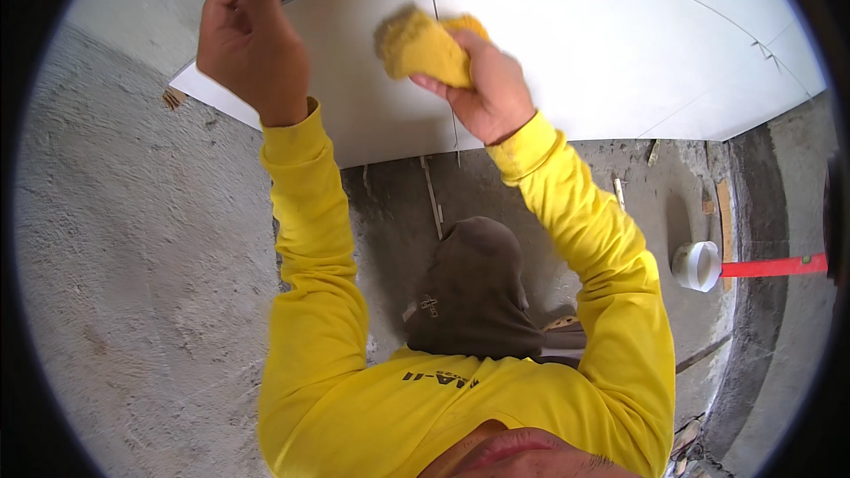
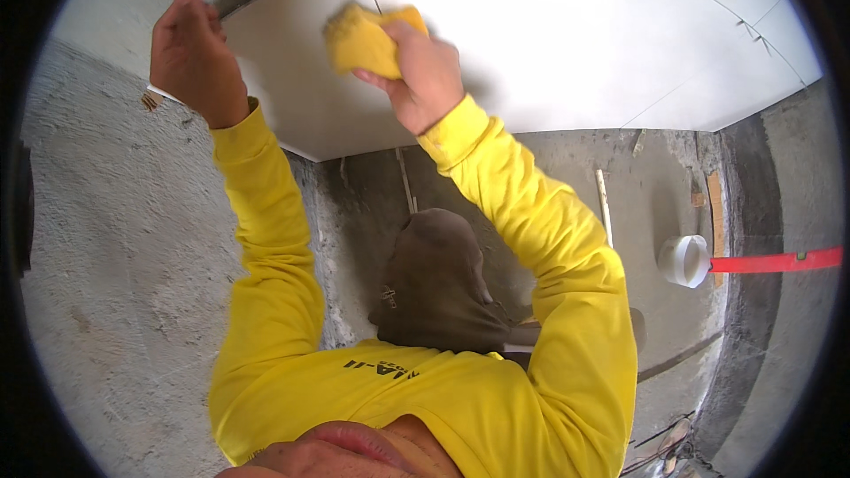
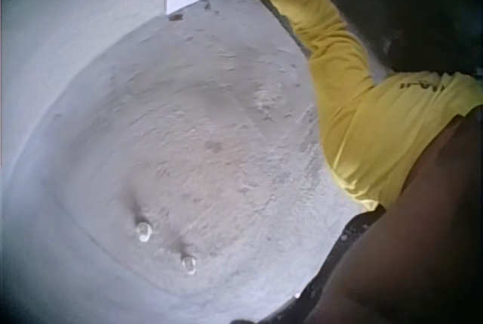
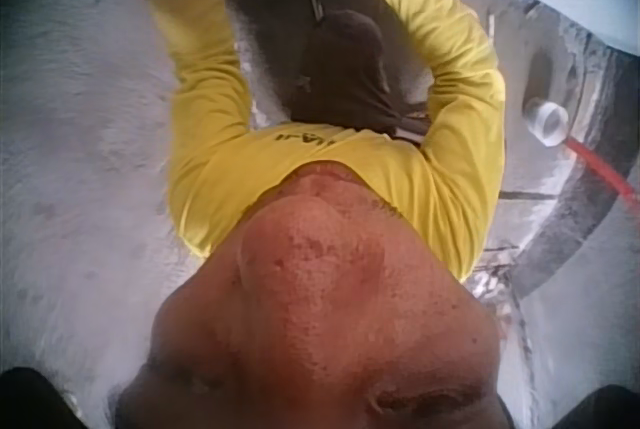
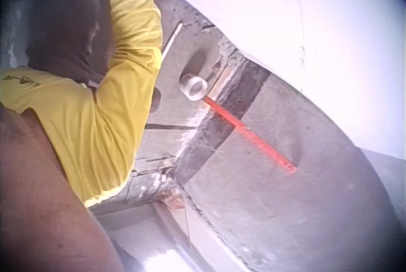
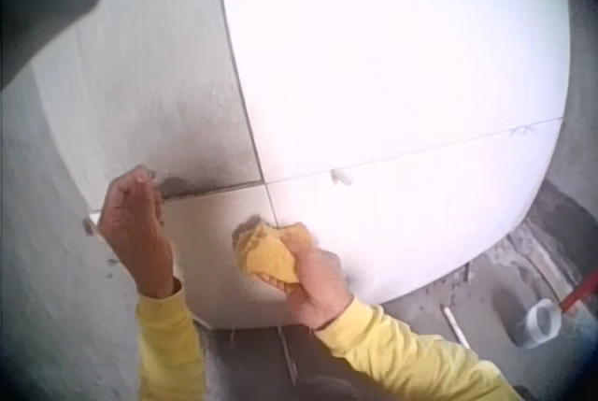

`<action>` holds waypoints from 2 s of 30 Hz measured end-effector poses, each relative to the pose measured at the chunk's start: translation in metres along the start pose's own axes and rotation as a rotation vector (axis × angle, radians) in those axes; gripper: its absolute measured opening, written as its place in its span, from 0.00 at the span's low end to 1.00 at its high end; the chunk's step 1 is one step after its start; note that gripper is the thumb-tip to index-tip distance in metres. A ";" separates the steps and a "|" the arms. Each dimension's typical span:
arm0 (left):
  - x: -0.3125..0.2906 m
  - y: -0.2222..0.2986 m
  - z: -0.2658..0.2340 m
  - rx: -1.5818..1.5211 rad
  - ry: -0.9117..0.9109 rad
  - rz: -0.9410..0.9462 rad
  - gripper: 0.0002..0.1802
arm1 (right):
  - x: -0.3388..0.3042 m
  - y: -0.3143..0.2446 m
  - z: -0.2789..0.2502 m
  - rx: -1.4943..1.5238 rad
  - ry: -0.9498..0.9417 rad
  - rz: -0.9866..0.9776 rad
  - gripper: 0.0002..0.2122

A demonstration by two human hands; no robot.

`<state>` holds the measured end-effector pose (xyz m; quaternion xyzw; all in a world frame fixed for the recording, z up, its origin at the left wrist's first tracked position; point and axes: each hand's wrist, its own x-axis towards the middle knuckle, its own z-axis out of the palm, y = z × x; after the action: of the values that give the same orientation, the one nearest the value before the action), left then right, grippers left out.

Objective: The person sits on the floor and wipes white wall tiles with a yellow sponge. They repeatedly dip the sponge into a small white bucket of water and scrub the tile surfaces and grout lines.

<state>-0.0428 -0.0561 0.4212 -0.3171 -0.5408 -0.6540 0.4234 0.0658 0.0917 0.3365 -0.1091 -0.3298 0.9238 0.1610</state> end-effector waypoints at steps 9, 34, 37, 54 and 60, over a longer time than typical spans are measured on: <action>-0.029 0.027 -0.037 0.176 0.034 -0.027 0.18 | -0.094 -0.121 -0.023 -0.010 -0.371 -0.513 0.25; -0.374 -0.028 -0.169 0.216 -0.473 -1.275 0.17 | 0.019 0.202 -0.179 0.236 0.373 0.209 0.21; -0.364 -0.024 -0.165 0.207 -0.476 -1.272 0.16 | 0.030 0.182 -0.132 -0.152 0.285 0.021 0.21; -0.358 -0.013 -0.192 0.009 -0.446 -1.179 0.12 | -0.059 0.086 0.028 -0.424 -0.608 -0.458 0.25; -0.344 0.002 -0.156 -0.180 -0.404 -1.640 0.26 | -0.038 0.164 -0.171 -0.794 -0.203 -0.077 0.22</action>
<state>0.1177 -0.1364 0.0884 0.0320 -0.6106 -0.7253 -0.3162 0.1164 0.0557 0.1047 -0.0589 -0.6788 0.7240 0.1074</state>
